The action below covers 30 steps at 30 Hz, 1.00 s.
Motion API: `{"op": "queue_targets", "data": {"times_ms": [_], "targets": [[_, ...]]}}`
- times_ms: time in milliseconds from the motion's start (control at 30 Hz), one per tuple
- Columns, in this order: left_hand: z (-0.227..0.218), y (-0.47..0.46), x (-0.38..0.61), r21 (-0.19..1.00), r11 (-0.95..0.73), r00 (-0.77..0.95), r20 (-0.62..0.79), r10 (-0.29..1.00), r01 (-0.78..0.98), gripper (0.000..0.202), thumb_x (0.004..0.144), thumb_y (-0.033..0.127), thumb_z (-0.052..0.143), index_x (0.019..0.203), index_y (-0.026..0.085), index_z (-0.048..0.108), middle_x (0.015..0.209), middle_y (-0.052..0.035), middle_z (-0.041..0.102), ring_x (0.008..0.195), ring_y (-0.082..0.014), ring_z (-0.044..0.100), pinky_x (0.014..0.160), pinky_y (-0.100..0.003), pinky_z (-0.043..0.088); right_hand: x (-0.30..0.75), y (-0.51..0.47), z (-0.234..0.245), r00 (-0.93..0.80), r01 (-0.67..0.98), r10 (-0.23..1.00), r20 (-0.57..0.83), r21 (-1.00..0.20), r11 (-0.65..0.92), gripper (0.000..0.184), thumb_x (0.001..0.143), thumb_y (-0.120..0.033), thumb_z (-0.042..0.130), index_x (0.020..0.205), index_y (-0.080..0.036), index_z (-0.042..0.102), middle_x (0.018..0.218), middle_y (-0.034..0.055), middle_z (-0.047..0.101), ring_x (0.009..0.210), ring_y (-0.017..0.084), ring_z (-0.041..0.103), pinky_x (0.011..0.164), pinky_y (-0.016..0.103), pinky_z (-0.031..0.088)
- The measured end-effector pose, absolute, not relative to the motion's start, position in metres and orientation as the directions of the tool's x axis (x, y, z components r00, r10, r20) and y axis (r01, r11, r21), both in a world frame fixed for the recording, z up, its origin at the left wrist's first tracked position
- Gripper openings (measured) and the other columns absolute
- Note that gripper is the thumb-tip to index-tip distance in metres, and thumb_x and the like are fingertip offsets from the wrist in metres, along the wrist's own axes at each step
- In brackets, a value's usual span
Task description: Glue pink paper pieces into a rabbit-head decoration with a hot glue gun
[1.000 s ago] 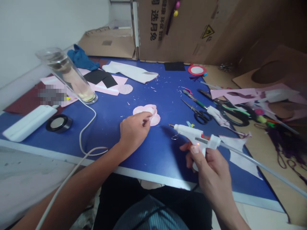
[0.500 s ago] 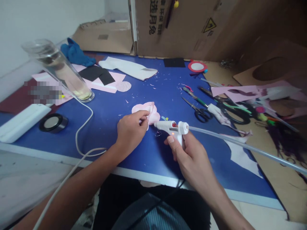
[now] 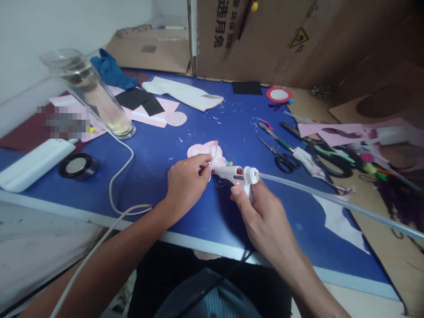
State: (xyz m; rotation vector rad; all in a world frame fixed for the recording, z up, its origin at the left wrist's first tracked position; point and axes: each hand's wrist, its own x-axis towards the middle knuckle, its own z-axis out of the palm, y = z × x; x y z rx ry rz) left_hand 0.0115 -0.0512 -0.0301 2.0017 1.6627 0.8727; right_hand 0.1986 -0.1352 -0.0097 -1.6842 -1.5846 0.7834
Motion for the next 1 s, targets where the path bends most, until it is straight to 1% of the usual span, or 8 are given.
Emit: {"op": "queue_targets", "data": {"times_ms": [100, 300, 433, 567, 767, 1000], "targets": [[-0.0295, -0.052, 0.0118, 0.651, -0.211, 0.095, 0.209, 0.973, 0.729, 0.027, 0.095, 0.017, 0.073, 0.114, 0.031, 0.085, 0.107, -0.0005, 0.089, 0.099, -0.026, 0.084, 0.088, -0.038, 0.06, 0.1973, -0.1347, -0.0084, 0.073, 0.592, 0.997, 0.021, -0.805, -0.026, 0.039, 0.111, -0.056, 0.053, 0.115, -0.022, 0.072, 0.09, 0.0084, 0.078, 0.075, 0.025, 0.069, 0.068, 0.033, 0.045], [-0.0293, -0.0523, 0.0119, 0.642, -0.215, 0.101, 0.209, 0.973, 0.736, 0.027, 0.096, 0.016, 0.073, 0.115, 0.03, 0.085, 0.107, -0.001, 0.09, 0.1, -0.026, 0.084, 0.085, -0.038, 0.059, 0.1956, -0.1347, -0.0081, 0.07, 0.637, 0.997, 0.037, -0.771, -0.016, 0.039, 0.111, -0.055, 0.051, 0.116, -0.022, 0.071, 0.085, 0.0061, 0.074, 0.07, 0.022, 0.061, 0.066, 0.033, 0.04], [-0.0282, -0.0526, 0.0127, 0.635, -0.2, 0.093, 0.198, 0.976, 0.746, 0.027, 0.096, 0.016, 0.074, 0.115, 0.031, 0.086, 0.109, -0.0005, 0.09, 0.102, -0.0257, 0.084, 0.086, -0.037, 0.059, 0.1966, -0.1352, -0.0082, 0.069, 0.643, 0.997, 0.038, -0.766, -0.015, 0.038, 0.111, -0.055, 0.051, 0.114, -0.023, 0.071, 0.086, 0.0055, 0.074, 0.073, 0.023, 0.062, 0.066, 0.032, 0.041], [-0.0271, -0.0533, 0.0134, 0.642, -0.193, 0.084, 0.196, 0.977, 0.742, 0.027, 0.095, 0.014, 0.075, 0.115, 0.03, 0.086, 0.109, -0.0001, 0.09, 0.102, -0.0243, 0.084, 0.086, -0.035, 0.057, 0.1979, -0.1367, -0.0072, 0.069, 0.644, 0.998, 0.013, -0.764, -0.035, 0.039, 0.111, -0.057, 0.051, 0.111, -0.023, 0.069, 0.084, 0.0045, 0.073, 0.072, 0.023, 0.061, 0.065, 0.032, 0.04], [-0.0273, -0.0536, 0.0128, 0.632, -0.197, 0.084, 0.204, 0.975, 0.75, 0.028, 0.095, 0.014, 0.075, 0.116, 0.029, 0.087, 0.11, 0.0, 0.09, 0.1, -0.0243, 0.083, 0.084, -0.035, 0.055, 0.1994, -0.137, -0.0081, 0.083, 0.639, 0.996, 0.029, -0.769, -0.031, 0.038, 0.111, -0.058, 0.052, 0.105, -0.023, 0.066, 0.083, 0.003, 0.07, 0.071, 0.021, 0.06, 0.065, 0.031, 0.041], [-0.0284, -0.0532, 0.0135, 0.603, -0.206, 0.088, 0.22, 0.972, 0.77, 0.028, 0.096, 0.015, 0.076, 0.116, 0.03, 0.087, 0.11, 0.0007, 0.09, 0.1, -0.0253, 0.084, 0.082, -0.035, 0.055, 0.2021, -0.1397, -0.0076, 0.089, 0.631, 0.995, 0.043, -0.775, -0.023, 0.038, 0.112, -0.057, 0.053, 0.115, -0.023, 0.07, 0.086, 0.003, 0.072, 0.073, 0.022, 0.063, 0.067, 0.031, 0.044]]}}
